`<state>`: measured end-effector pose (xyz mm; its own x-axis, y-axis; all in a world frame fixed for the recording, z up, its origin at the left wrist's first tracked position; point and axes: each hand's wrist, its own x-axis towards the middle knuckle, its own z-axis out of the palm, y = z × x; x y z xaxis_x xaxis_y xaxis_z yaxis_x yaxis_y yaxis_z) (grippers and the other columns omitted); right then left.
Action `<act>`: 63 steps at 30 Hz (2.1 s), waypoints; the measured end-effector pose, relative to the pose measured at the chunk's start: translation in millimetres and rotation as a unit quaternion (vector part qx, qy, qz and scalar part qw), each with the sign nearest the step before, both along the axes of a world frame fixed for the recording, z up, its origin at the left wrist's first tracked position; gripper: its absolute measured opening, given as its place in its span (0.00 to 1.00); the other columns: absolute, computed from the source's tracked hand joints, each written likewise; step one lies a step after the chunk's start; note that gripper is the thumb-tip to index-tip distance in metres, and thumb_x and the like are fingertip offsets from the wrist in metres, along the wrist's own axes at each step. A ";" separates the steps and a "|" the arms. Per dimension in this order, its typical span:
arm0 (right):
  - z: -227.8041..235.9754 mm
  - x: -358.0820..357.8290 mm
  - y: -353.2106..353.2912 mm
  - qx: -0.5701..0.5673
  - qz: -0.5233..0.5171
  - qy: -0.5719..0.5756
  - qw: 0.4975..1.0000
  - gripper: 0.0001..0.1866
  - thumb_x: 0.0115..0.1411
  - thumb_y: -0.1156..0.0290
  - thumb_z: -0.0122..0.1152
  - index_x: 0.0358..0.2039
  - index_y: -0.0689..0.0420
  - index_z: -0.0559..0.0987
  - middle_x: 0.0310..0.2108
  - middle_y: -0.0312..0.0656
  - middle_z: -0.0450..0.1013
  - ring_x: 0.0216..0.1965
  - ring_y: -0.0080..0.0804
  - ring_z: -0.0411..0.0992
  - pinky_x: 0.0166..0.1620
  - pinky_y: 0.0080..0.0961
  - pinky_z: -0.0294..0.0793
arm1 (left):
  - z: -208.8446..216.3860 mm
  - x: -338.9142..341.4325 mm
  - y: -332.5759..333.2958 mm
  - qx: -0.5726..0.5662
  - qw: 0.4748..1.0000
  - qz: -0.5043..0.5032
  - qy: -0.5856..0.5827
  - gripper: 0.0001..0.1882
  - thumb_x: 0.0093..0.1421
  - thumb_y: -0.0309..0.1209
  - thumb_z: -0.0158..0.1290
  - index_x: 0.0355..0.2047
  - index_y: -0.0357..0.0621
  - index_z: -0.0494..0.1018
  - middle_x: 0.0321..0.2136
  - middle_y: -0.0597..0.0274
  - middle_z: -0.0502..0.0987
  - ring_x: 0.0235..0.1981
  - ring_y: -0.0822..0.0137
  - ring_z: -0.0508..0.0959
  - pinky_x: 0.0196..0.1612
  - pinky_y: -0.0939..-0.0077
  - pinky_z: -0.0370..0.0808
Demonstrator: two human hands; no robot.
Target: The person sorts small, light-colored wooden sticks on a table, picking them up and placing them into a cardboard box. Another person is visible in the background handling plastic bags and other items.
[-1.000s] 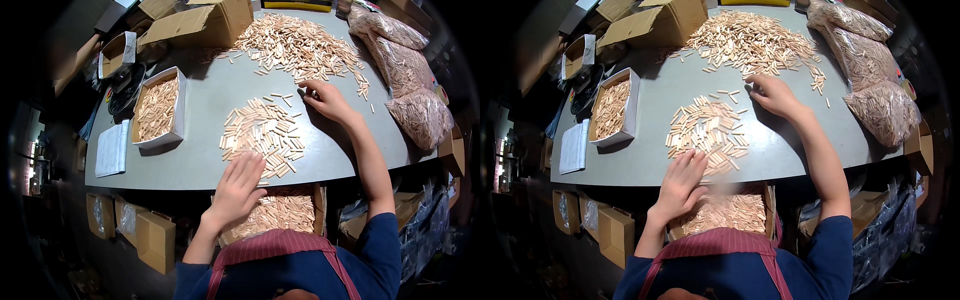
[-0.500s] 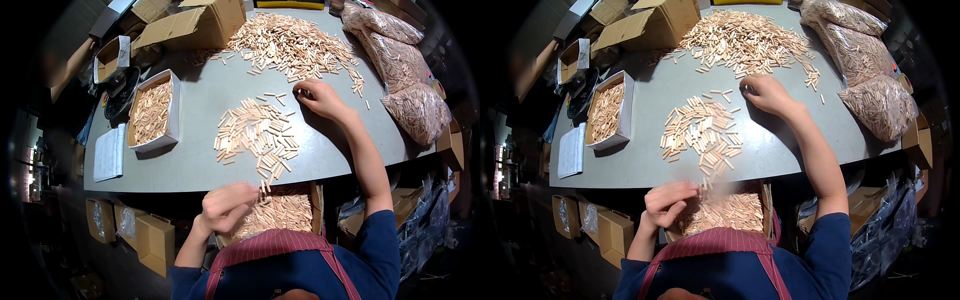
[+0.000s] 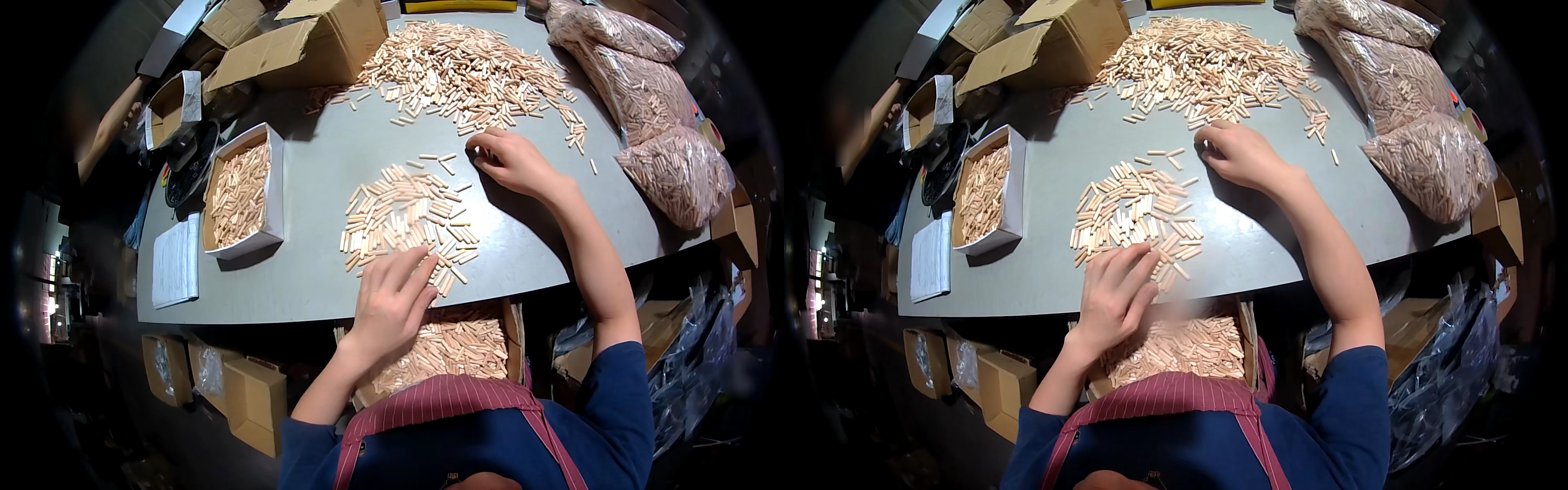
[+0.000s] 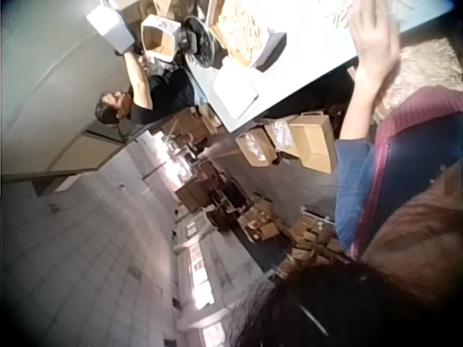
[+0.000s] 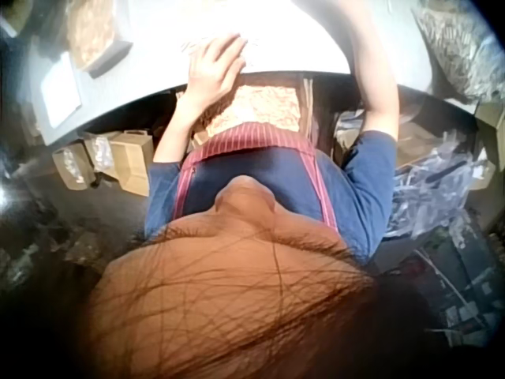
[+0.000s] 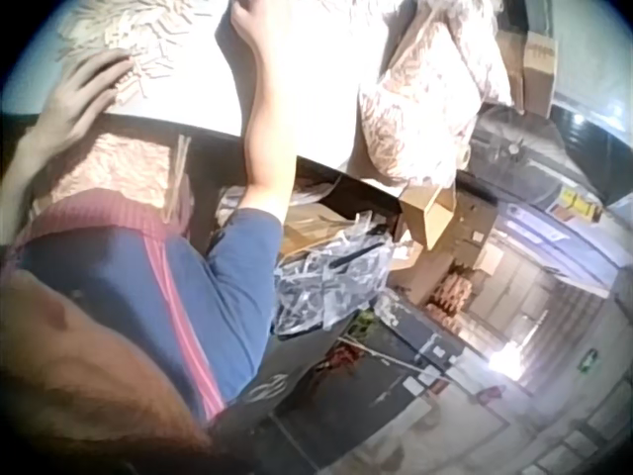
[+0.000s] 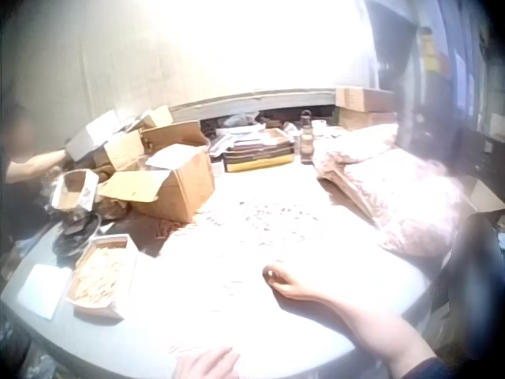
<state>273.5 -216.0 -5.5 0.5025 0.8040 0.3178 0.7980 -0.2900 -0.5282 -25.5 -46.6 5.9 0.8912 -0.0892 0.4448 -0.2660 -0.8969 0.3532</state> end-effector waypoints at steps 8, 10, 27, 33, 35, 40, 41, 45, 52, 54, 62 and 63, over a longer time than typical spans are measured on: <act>-2.4 0.7 -1.1 -0.007 -0.002 -0.016 1.000 0.12 0.64 0.73 0.64 0.48 0.58 0.80 0.40 0.47 0.76 0.40 0.46 0.77 0.44 0.40 0.77 | -2.0 17.8 3.8 -0.009 0.999 0.013 -0.032 0.15 0.60 0.23 0.60 0.49 0.42 0.81 0.45 0.58 0.79 0.48 0.54 0.74 0.54 0.60 0.70; -4.0 2.2 -1.5 -0.010 0.002 -0.028 1.000 0.13 0.64 0.74 0.64 0.49 0.58 0.80 0.39 0.46 0.76 0.39 0.45 0.77 0.43 0.39 0.77 | -2.5 27.5 5.5 -0.006 0.999 0.019 -0.047 0.14 0.59 0.22 0.61 0.46 0.44 0.82 0.41 0.60 0.79 0.46 0.55 0.75 0.51 0.61 0.70; -4.4 1.0 -1.7 -0.067 -0.009 -0.057 0.996 0.13 0.66 0.69 0.62 0.50 0.57 0.79 0.43 0.47 0.77 0.44 0.51 0.78 0.46 0.45 0.78 | 15.1 63.2 27.3 0.033 0.999 -0.006 0.038 0.08 0.54 0.25 0.65 0.36 0.47 0.82 0.33 0.62 0.79 0.42 0.55 0.76 0.51 0.60 0.73; -0.8 -2.5 -2.2 -0.069 -0.014 -0.057 0.996 0.13 0.66 0.70 0.62 0.50 0.57 0.79 0.43 0.48 0.77 0.44 0.52 0.78 0.45 0.46 0.78 | 20.1 60.1 23.3 0.040 0.998 -0.025 0.039 0.08 0.54 0.25 0.66 0.36 0.47 0.83 0.34 0.63 0.79 0.43 0.56 0.76 0.51 0.61 0.73; 0.0 -2.6 -2.5 -0.067 -0.012 -0.059 0.996 0.13 0.65 0.70 0.62 0.50 0.57 0.79 0.43 0.48 0.77 0.44 0.52 0.78 0.45 0.46 0.78 | 19.6 60.4 23.3 0.047 0.997 -0.043 0.039 0.08 0.54 0.25 0.66 0.35 0.46 0.82 0.35 0.62 0.79 0.43 0.56 0.76 0.51 0.61 0.73; -0.8 -3.3 -2.3 -0.070 -0.014 -0.065 0.995 0.14 0.65 0.70 0.62 0.50 0.57 0.79 0.43 0.48 0.77 0.45 0.52 0.78 0.45 0.47 0.78 | 15.1 64.6 27.7 0.040 0.996 -0.065 0.041 0.07 0.53 0.22 0.60 0.34 0.44 0.78 0.35 0.58 0.78 0.43 0.52 0.75 0.50 0.58 0.72; -0.8 -3.3 -2.1 -0.072 -0.014 -0.064 0.995 0.14 0.65 0.71 0.62 0.50 0.57 0.79 0.43 0.48 0.77 0.45 0.52 0.78 0.45 0.47 0.78 | 14.6 65.4 27.9 0.039 0.996 -0.068 0.041 0.07 0.53 0.22 0.60 0.33 0.44 0.78 0.35 0.57 0.78 0.42 0.52 0.75 0.50 0.58 0.72; -3.2 -2.1 -1.9 -0.065 -0.012 -0.067 0.996 0.14 0.65 0.71 0.62 0.50 0.57 0.79 0.43 0.48 0.77 0.45 0.53 0.78 0.45 0.47 0.78 | 19.0 67.1 25.1 0.044 0.994 -0.094 0.022 0.06 0.54 0.23 0.60 0.33 0.45 0.78 0.34 0.59 0.77 0.41 0.53 0.76 0.48 0.59 0.72; 0.2 -4.6 -2.1 -0.072 -0.012 -0.065 0.995 0.14 0.65 0.71 0.62 0.51 0.57 0.79 0.43 0.48 0.77 0.45 0.53 0.78 0.46 0.47 0.78 | 24.3 65.0 17.8 0.045 0.991 -0.120 0.029 0.08 0.53 0.23 0.64 0.34 0.46 0.80 0.35 0.62 0.78 0.41 0.56 0.76 0.48 0.62 0.74; -0.5 -4.1 -2.1 -0.073 -0.011 -0.065 0.995 0.14 0.65 0.71 0.62 0.51 0.57 0.79 0.43 0.48 0.77 0.45 0.53 0.78 0.46 0.47 0.78 | 23.0 64.1 16.8 0.060 0.992 -0.111 0.029 0.08 0.53 0.23 0.64 0.34 0.46 0.80 0.35 0.62 0.78 0.42 0.56 0.76 0.49 0.62 0.74; 7.4 -7.0 -2.8 -0.098 -0.009 -0.064 0.993 0.14 0.65 0.71 0.62 0.51 0.57 0.79 0.44 0.48 0.77 0.44 0.52 0.78 0.45 0.46 0.79 | 21.9 63.6 15.3 0.120 0.986 -0.117 0.017 0.08 0.56 0.25 0.64 0.35 0.46 0.79 0.35 0.61 0.78 0.42 0.55 0.76 0.51 0.59 0.73; 9.0 -8.0 -2.8 -0.105 -0.007 -0.064 0.992 0.15 0.65 0.71 0.62 0.51 0.57 0.79 0.45 0.48 0.77 0.44 0.53 0.78 0.45 0.46 0.79 | 21.6 64.6 16.5 0.093 0.990 -0.107 0.008 0.07 0.56 0.25 0.63 0.36 0.45 0.78 0.34 0.60 0.78 0.42 0.55 0.76 0.50 0.60 0.73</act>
<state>265.6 -218.8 3.6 0.4799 0.8529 0.2054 0.8500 -0.3941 -0.3496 39.1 -30.2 27.5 0.8496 -0.3566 0.3887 -0.4533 -0.8704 0.1923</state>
